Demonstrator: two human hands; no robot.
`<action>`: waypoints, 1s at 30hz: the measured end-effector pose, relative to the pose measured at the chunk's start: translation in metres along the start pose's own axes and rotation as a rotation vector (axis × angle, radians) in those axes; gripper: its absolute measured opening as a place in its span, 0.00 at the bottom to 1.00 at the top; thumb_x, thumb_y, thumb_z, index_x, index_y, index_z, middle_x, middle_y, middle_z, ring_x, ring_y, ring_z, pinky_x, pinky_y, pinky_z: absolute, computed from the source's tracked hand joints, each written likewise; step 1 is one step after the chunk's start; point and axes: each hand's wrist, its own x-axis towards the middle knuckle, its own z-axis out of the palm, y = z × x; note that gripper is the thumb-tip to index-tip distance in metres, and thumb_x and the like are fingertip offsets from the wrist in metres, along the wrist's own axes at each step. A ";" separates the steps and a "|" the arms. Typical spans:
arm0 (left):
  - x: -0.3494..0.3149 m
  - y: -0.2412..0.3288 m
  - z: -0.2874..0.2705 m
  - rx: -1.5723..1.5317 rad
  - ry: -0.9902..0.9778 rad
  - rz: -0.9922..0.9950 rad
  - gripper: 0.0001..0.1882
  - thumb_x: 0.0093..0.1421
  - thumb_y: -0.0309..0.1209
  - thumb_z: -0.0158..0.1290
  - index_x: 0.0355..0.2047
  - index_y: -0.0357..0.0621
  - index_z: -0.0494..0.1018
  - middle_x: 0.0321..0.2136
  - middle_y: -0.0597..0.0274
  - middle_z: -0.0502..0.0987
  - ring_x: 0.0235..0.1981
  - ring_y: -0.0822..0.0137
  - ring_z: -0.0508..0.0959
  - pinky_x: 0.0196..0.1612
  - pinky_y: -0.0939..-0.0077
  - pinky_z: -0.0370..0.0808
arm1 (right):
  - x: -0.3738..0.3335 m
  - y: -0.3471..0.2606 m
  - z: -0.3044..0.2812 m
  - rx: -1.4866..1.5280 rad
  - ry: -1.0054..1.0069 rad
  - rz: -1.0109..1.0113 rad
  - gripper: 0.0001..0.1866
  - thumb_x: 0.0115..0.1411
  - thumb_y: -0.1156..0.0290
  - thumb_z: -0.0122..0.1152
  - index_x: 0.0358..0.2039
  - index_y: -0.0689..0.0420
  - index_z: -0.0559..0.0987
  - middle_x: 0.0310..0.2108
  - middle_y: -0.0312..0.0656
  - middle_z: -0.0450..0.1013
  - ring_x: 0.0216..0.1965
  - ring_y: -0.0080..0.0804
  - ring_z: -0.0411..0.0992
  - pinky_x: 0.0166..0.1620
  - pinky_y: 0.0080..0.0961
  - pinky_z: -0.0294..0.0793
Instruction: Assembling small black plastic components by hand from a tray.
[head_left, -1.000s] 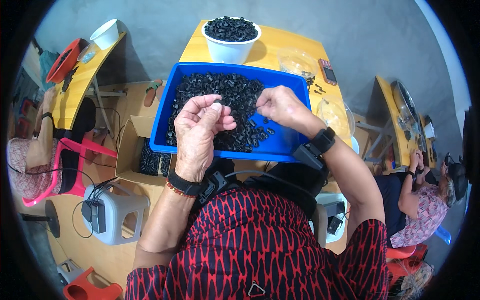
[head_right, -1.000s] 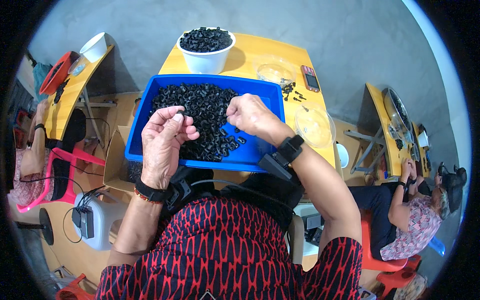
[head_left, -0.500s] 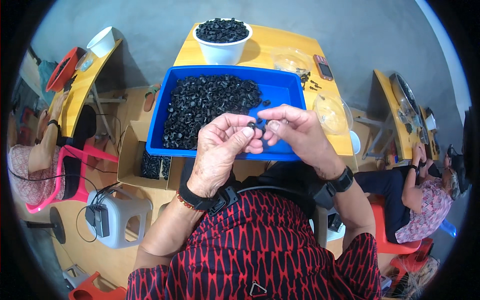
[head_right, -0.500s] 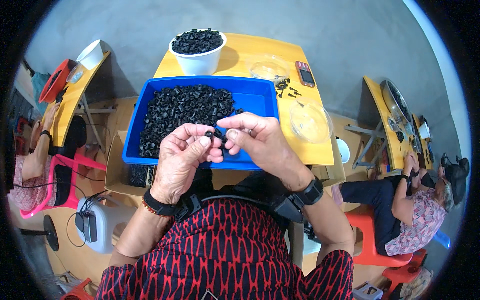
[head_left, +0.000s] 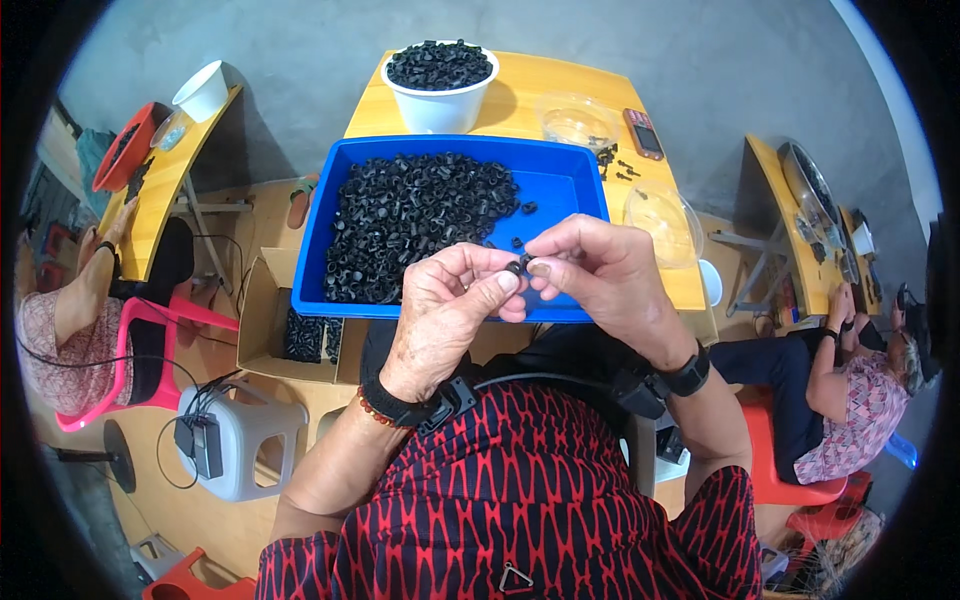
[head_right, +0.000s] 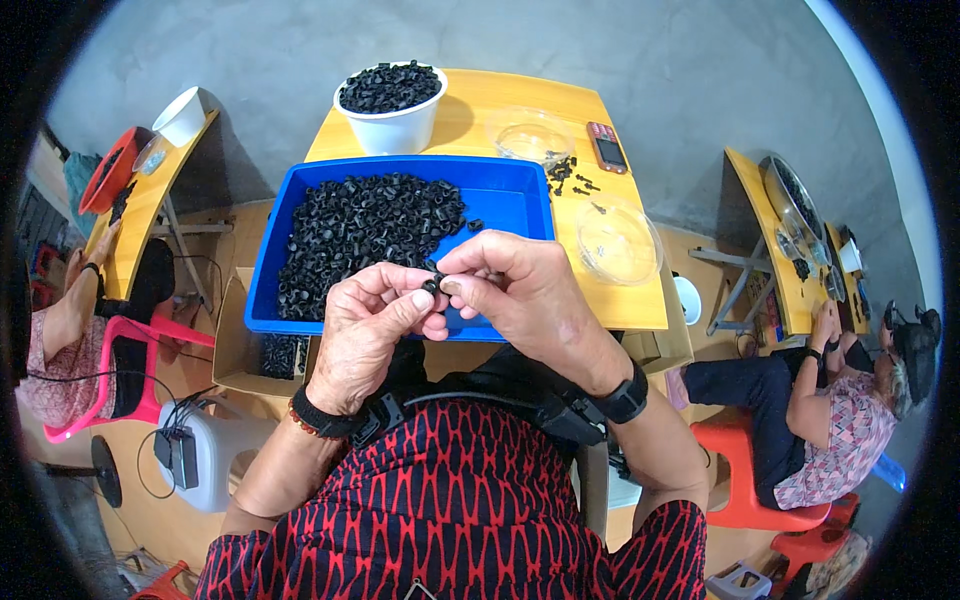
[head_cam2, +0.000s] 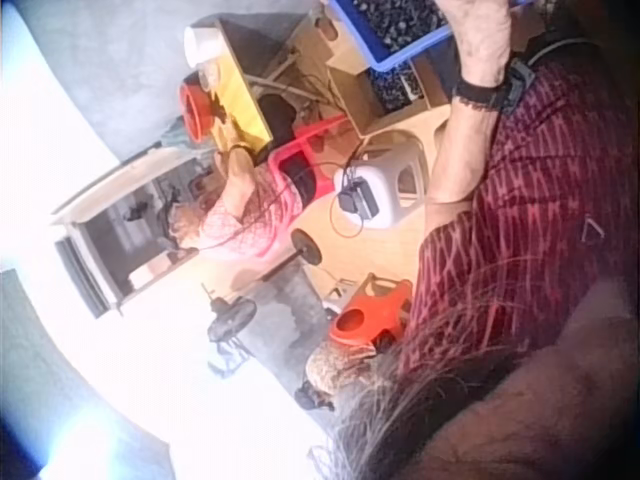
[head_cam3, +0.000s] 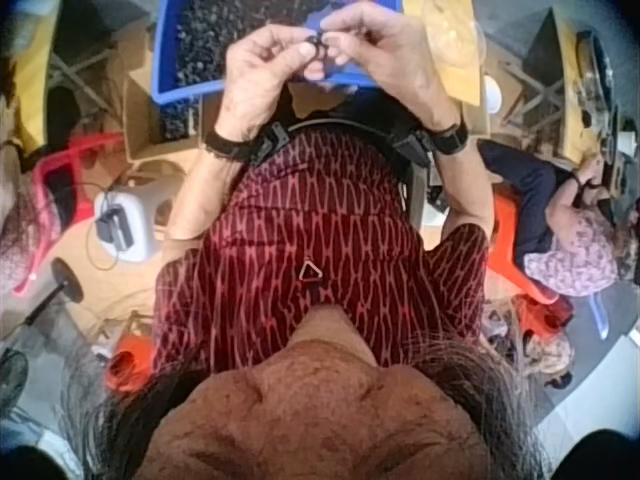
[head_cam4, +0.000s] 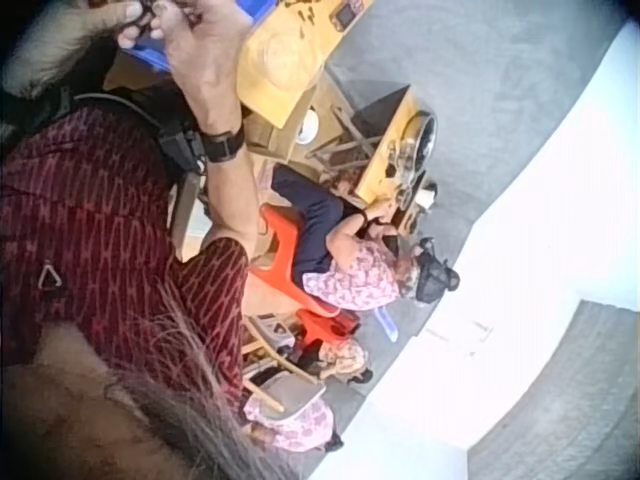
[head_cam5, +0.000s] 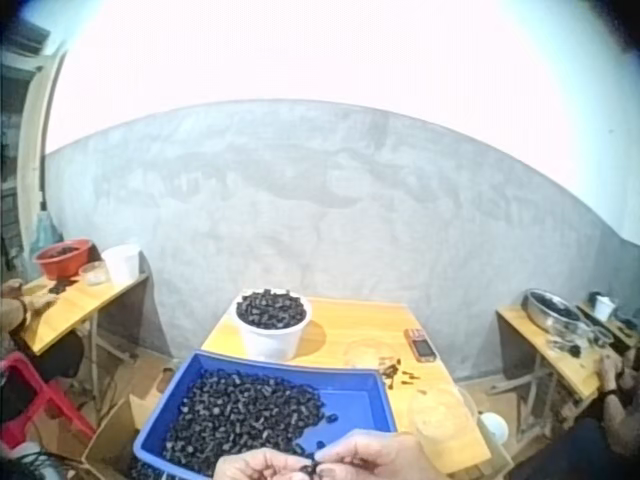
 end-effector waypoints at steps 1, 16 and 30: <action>0.000 0.000 0.000 0.010 0.006 -0.004 0.08 0.62 0.21 0.56 0.43 0.34 0.76 0.34 0.53 0.82 0.30 0.68 0.83 0.36 0.75 0.83 | 0.000 0.000 0.000 -0.008 0.007 -0.004 0.05 0.61 0.81 0.62 0.39 0.64 0.80 0.30 0.36 0.78 0.29 0.17 0.76 0.33 0.15 0.78; 0.001 -0.001 0.001 -0.043 0.028 0.010 0.06 0.62 0.19 0.56 0.40 0.33 0.76 0.34 0.53 0.82 0.31 0.71 0.82 0.35 0.79 0.82 | -0.002 0.000 0.008 -0.355 0.045 -0.282 0.10 0.57 0.86 0.58 0.37 0.60 0.80 0.28 0.44 0.75 0.27 0.33 0.76 0.29 0.25 0.76; 0.002 0.002 0.006 -0.029 0.072 -0.010 0.08 0.62 0.19 0.55 0.42 0.33 0.75 0.33 0.55 0.81 0.32 0.71 0.83 0.36 0.78 0.83 | 0.004 0.003 0.012 -0.340 0.072 -0.310 0.08 0.57 0.84 0.60 0.36 0.59 0.78 0.29 0.45 0.74 0.30 0.38 0.75 0.32 0.28 0.74</action>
